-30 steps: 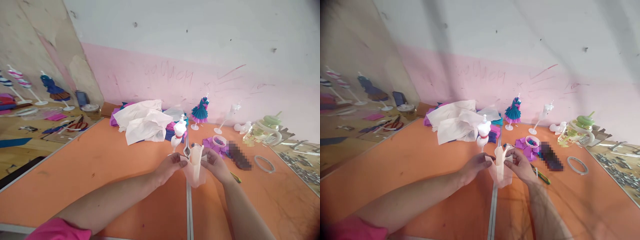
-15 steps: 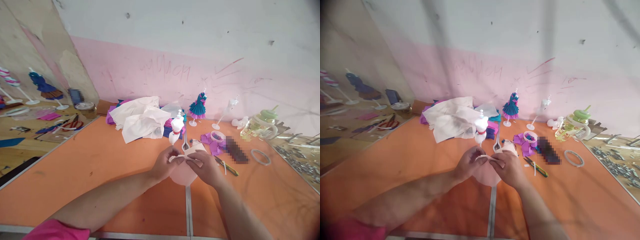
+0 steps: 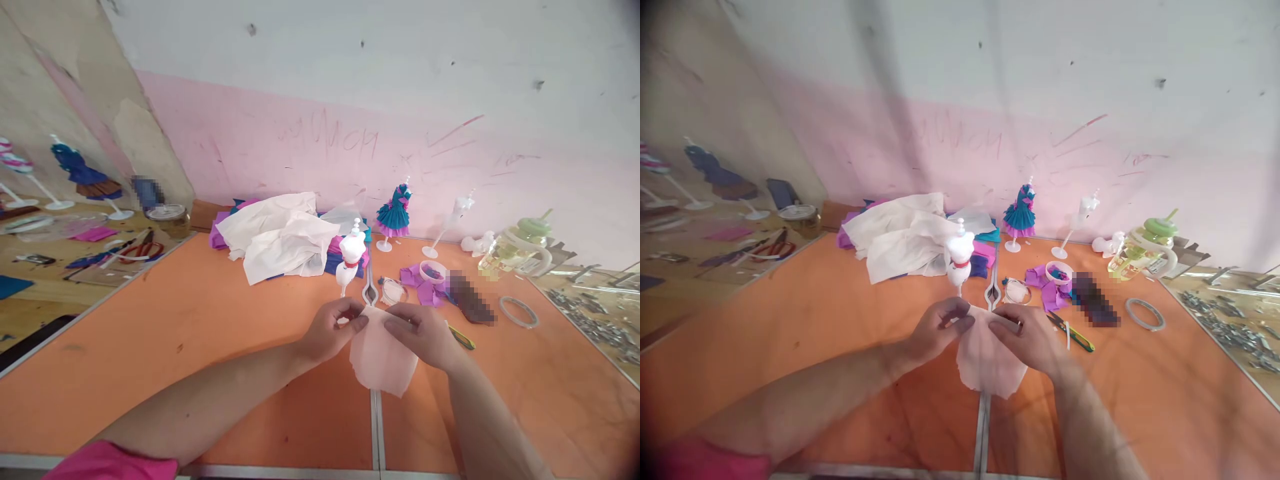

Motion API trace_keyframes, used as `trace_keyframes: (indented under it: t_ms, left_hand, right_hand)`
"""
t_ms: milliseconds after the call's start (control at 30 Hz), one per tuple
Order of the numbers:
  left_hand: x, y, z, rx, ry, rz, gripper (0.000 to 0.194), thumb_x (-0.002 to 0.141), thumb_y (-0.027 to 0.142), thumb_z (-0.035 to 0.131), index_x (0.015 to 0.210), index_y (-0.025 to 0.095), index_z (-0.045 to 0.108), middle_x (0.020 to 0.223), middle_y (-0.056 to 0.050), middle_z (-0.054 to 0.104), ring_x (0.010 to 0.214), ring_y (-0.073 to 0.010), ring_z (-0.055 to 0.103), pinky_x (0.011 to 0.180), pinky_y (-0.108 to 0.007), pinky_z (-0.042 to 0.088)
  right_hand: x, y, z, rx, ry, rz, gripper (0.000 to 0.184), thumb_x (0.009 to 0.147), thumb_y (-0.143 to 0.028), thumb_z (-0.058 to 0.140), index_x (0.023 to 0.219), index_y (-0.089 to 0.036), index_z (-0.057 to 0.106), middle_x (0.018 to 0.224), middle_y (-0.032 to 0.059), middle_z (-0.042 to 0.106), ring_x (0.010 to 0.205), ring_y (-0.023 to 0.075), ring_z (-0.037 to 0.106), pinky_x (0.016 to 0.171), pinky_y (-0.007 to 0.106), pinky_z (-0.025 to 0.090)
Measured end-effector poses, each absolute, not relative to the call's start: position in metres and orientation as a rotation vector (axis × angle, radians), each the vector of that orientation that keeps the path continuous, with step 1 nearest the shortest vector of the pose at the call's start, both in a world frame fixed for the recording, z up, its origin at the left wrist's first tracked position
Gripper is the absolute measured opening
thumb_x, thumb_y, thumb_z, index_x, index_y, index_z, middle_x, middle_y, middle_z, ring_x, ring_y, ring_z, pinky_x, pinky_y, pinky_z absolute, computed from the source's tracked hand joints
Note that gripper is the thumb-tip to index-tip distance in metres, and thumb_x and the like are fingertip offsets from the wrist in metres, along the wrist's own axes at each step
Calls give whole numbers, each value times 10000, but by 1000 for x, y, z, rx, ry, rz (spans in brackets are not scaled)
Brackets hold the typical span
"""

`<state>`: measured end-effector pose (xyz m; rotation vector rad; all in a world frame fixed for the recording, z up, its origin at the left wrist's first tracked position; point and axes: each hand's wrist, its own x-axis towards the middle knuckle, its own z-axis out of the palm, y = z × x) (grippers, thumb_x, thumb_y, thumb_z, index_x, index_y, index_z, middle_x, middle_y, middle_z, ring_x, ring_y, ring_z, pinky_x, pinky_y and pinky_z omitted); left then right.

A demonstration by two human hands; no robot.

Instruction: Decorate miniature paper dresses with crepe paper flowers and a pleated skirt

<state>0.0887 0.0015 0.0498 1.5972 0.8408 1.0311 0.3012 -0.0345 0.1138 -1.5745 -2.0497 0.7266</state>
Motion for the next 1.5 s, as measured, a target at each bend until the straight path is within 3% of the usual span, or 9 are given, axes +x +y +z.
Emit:
trace_keyframes:
  t_ms: [167, 333, 400, 600, 800, 1067, 1267, 1400, 1500]
  left_hand:
    - [84, 2, 59, 1715, 843, 1136, 184, 885, 353, 617, 920, 176, 654, 855, -32, 640, 776, -156, 596, 661, -273, 462]
    - [48, 43, 109, 1540, 650, 1885, 133, 907, 309, 593, 875, 186, 632, 803, -22, 587, 758, -150, 544, 699, -300, 447]
    - [37, 65, 125, 1510, 597, 1795, 135, 874, 281, 613, 981, 207, 647, 929, -41, 604, 877, -182, 566, 758, -325, 464]
    - [54, 77, 95, 1682, 672, 1297, 638, 793, 321, 732, 1358, 269, 440, 1413, -83, 471, 1340, -282, 423, 1040, -421, 385]
    - [70, 81, 67, 1700, 769, 1230, 372, 838, 403, 698, 1135, 199, 608, 1090, -65, 626, 1061, -253, 570, 929, -381, 427]
    - [66, 62, 89, 1282, 443, 1072, 322, 935, 396, 587, 1215, 243, 547, 951, -29, 634, 880, -179, 606, 771, -303, 468]
    - [68, 48, 96, 1145, 455, 1088, 299, 913, 343, 635, 1172, 213, 562, 1016, -42, 631, 964, -189, 601, 847, -315, 463]
    - [68, 39, 98, 1077, 441, 1029, 300, 928, 346, 612, 1200, 237, 550, 948, -14, 622, 865, -161, 600, 767, -287, 462]
    - [65, 34, 100, 1087, 404, 1003, 295, 962, 329, 543, 1250, 268, 535, 1095, -29, 614, 1001, -196, 589, 845, -315, 467]
  right_hand:
    - [295, -34, 123, -1552, -2070, 631, 262, 907, -351, 515, 760, -196, 666, 686, -8, 579, 627, 124, 488, 553, 251, 351]
    - [291, -33, 173, -1469, -2182, 621, 199, 898, -296, 539, 846, -208, 709, 706, 2, 637, 619, 121, 543, 526, 240, 384]
    - [285, -28, 190, -1377, -2205, 637, 155, 863, -270, 595, 895, -202, 731, 768, 17, 680, 684, 137, 598, 574, 243, 441]
    - [267, 1, 188, -1101, -2182, 773, 122, 847, -274, 645, 882, -204, 738, 963, 46, 708, 913, 178, 673, 779, 282, 549]
    - [261, 15, 168, -1112, -2210, 814, 202, 887, -190, 557, 984, -234, 729, 965, 27, 719, 906, 160, 686, 802, 276, 563]
    - [250, 13, 175, -1195, -2127, 684, 91, 828, -215, 651, 866, -233, 732, 797, 3, 714, 702, 137, 675, 630, 210, 561]
    - [251, 14, 173, -1105, -2084, 642, 115, 799, -172, 655, 783, -260, 727, 834, 7, 695, 761, 137, 672, 622, 183, 569]
    - [244, 12, 171, -1129, -2040, 603, 109, 797, -190, 653, 798, -259, 737, 730, -13, 697, 635, 116, 638, 524, 162, 522]
    - [239, 9, 171, -1136, -2017, 528, 107, 799, -195, 640, 794, -244, 735, 732, -7, 709, 609, 121, 623, 497, 178, 496]
